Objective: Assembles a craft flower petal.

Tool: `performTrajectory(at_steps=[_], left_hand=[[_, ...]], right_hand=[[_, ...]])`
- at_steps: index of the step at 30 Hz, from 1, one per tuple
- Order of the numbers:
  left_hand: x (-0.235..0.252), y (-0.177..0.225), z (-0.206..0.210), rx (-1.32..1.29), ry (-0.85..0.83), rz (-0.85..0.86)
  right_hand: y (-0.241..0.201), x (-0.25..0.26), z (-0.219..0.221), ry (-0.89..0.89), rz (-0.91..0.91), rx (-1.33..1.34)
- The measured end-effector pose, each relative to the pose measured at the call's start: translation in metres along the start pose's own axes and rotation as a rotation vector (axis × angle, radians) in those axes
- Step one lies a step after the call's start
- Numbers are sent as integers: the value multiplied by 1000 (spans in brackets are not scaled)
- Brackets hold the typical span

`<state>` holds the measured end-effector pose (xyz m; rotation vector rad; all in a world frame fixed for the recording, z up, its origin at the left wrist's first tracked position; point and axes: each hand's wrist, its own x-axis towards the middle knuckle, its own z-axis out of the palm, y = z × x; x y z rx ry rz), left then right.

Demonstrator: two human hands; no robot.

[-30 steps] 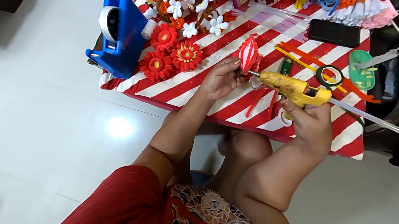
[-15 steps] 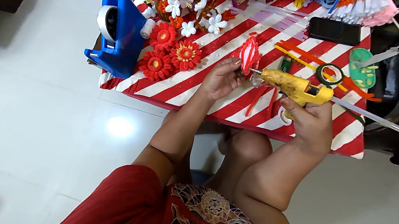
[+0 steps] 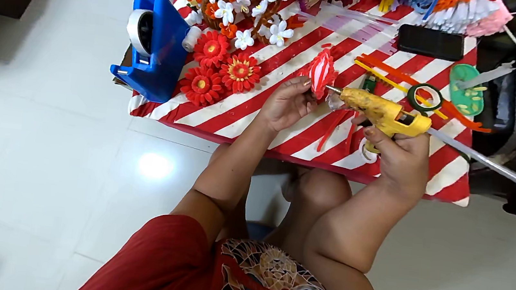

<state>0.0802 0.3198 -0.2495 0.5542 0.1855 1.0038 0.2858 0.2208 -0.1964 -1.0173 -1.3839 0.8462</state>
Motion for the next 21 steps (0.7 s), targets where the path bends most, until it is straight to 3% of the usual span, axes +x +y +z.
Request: performTrajectory(at_steps=[21], left_hand=[[1,-1,0,-19,12,-8]], right_hand=[[-6,0,5,37,1,-10]])
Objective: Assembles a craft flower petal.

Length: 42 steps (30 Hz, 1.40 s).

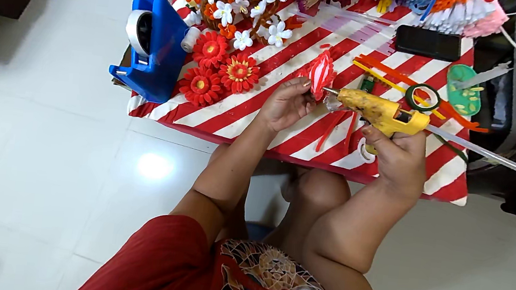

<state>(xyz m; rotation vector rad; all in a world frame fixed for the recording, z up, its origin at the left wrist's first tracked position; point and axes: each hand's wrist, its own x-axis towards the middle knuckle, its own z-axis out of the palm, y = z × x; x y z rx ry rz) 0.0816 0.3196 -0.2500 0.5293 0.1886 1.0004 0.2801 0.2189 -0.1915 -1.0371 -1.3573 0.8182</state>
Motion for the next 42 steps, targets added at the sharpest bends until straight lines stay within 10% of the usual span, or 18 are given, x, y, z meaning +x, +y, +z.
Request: performTrajectory(at_steps=[42], left_hand=[[-1,1,2,10,-6,-2]], right_hand=[[6,2,-1,-1,-16,46]])
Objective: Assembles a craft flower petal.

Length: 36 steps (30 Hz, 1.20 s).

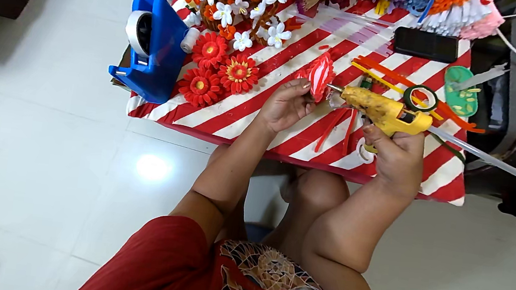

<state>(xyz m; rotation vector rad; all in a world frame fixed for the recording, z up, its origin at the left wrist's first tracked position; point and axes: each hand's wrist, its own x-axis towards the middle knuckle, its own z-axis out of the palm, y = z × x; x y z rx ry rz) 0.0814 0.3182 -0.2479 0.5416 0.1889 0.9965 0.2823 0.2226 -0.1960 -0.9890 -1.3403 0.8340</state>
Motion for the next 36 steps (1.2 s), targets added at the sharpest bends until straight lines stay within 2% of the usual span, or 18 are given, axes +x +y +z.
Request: performTrajectory(at_steps=[36], left_hand=[[2,0,-5,-9,-25,19]], right_hand=[[1,-2,1,-24,-5,-29]])
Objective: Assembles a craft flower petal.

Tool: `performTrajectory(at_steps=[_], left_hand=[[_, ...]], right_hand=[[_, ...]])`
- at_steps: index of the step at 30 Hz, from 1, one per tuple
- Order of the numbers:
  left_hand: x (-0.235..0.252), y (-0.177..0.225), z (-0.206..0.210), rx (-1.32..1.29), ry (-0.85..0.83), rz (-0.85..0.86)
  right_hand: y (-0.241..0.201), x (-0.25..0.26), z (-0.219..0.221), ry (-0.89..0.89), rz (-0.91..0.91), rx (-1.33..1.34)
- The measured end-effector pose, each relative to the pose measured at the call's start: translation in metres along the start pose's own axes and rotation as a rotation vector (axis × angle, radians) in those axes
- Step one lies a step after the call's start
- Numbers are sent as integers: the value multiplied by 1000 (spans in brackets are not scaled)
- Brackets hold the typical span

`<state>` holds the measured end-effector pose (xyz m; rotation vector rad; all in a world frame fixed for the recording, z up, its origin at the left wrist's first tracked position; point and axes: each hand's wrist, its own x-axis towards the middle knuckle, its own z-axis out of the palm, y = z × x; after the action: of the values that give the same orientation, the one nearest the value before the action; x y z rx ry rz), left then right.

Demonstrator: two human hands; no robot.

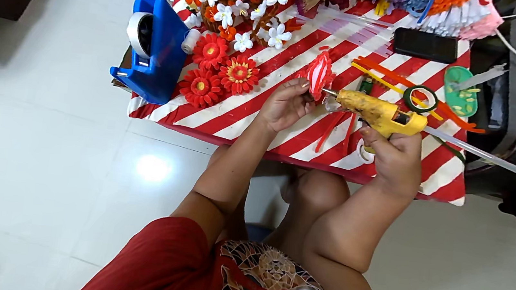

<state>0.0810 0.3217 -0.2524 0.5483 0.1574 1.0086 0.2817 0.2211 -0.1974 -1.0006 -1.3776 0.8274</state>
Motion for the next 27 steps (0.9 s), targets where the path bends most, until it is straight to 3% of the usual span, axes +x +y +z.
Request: performTrajectory(at_steps=[22,27], left_hand=[[-1,2,4,-28,14,-2],[0,2,2,-22,10,9]], right_hand=[[-1,-1,-1,-58,43,-107],[14,1,-7,-51,-16,-35]])
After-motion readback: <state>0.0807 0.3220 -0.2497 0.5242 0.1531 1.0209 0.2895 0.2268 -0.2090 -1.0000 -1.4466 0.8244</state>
